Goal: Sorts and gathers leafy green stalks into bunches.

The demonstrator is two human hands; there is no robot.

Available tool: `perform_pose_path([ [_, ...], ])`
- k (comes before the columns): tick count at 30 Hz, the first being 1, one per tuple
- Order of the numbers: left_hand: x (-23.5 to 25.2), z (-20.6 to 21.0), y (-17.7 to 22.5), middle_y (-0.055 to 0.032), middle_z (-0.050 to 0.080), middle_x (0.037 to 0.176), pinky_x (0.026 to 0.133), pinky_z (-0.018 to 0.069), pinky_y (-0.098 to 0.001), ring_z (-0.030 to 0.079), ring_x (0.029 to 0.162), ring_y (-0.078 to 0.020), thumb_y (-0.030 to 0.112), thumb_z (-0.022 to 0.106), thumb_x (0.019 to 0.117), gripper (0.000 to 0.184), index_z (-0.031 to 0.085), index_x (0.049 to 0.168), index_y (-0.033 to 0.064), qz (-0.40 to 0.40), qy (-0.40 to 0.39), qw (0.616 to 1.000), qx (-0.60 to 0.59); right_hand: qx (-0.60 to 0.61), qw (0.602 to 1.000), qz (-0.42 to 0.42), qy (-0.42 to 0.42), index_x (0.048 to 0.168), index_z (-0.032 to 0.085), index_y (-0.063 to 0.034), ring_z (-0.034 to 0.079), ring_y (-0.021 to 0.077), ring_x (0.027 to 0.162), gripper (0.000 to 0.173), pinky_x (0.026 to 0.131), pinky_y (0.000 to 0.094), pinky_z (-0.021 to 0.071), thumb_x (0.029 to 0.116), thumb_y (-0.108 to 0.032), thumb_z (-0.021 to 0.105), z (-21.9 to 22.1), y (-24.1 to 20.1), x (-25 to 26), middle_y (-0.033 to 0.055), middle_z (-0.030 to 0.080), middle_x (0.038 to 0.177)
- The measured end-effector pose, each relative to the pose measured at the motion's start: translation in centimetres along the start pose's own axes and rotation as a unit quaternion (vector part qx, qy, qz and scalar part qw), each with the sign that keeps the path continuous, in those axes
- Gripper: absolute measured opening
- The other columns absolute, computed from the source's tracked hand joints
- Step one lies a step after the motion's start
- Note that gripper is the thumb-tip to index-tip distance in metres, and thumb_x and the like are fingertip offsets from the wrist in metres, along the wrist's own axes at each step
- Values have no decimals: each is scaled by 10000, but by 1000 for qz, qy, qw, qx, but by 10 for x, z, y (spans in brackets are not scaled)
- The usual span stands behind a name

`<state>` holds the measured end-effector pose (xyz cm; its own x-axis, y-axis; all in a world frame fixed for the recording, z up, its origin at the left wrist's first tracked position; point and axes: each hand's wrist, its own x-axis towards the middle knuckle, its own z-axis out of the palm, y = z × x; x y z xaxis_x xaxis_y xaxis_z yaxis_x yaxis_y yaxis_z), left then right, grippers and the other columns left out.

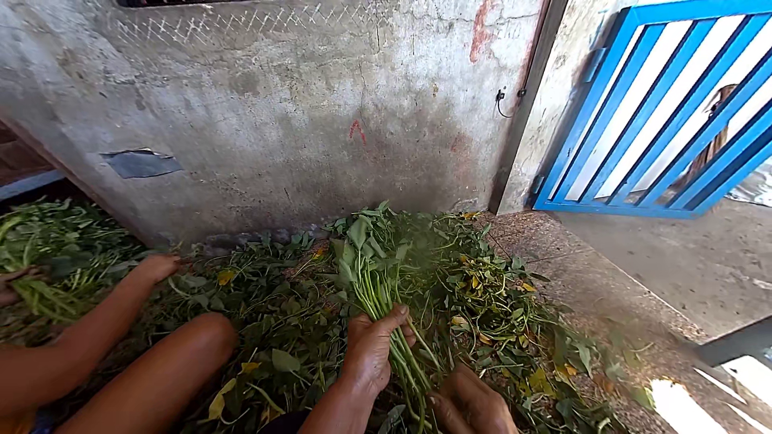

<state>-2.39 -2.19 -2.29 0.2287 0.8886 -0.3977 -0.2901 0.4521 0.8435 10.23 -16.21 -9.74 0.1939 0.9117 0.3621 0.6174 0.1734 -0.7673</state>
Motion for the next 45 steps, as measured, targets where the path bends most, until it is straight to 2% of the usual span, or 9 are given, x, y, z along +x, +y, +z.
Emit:
perform_pose_path([
  [7,-11,0,-15,-173,719,869,678,637,-383,725,746,-257,-27,726,914,136,645,1018,-58,-2,-126,989,72,240,951,130,145,1173,745,-45,680,148,1005,332,799,280,591,1008,-302,615,0,-6,36,78,701,1124],
  [13,-13,-4,-13,-161,735,968,811,634,-398,735,865,-243,-66,722,884,217,647,1087,-64,-9,-232,967,102,449,842,225,197,1054,748,52,673,166,674,204,566,285,559,1002,-78,600,17,-34,70,141,729,855],
  [15,-15,-6,-12,-147,741,1021,902,607,-395,729,953,-221,-47,709,904,216,650,1112,-52,-15,-263,959,103,450,843,226,188,1041,760,43,715,180,793,191,728,317,606,999,-72,614,16,-36,74,145,747,893],
  [20,-9,-5,-10,-172,728,966,861,609,-405,724,904,-246,0,647,979,126,650,1092,-55,-38,-166,985,33,402,882,174,173,1085,646,18,679,176,814,261,738,296,584,983,-223,654,20,-19,62,118,699,923],
  [24,-5,-5,-4,-198,723,961,827,612,-407,726,874,-274,4,598,1010,111,632,1092,-62,-57,-136,989,-14,362,902,235,-26,1190,606,-18,697,161,914,569,831,337,600,859,-442,793,8,-10,45,74,703,997],
  [27,-6,-4,-2,-211,728,986,807,623,-402,737,884,-294,12,584,1022,118,623,1102,-64,-62,-144,987,-19,420,870,227,-127,1143,653,1,708,173,850,392,815,338,597,896,-270,791,8,-4,42,95,731,944],
  [36,-4,-13,-3,-231,726,1090,946,592,-468,725,1017,-330,-1,556,1021,144,646,1111,-68,-6,-297,955,7,445,859,207,-146,1160,680,-7,722,152,937,345,882,326,593,888,-178,805,4,-3,39,86,754,1018],
  [40,2,-27,3,-200,725,1125,1003,559,-512,717,1057,-336,64,609,1002,151,705,1101,1,56,-485,872,-27,307,938,109,-123,974,727,-37,673,96,687,256,663,304,575,954,-291,737,3,-24,28,21,718,779],
  [45,5,-36,12,-146,734,1121,1067,497,-579,705,1101,-334,94,634,987,166,714,1129,66,72,-565,818,-85,154,980,101,-75,1097,658,1,702,220,682,404,667,468,592,1011,-393,633,8,-63,15,98,696,762],
])
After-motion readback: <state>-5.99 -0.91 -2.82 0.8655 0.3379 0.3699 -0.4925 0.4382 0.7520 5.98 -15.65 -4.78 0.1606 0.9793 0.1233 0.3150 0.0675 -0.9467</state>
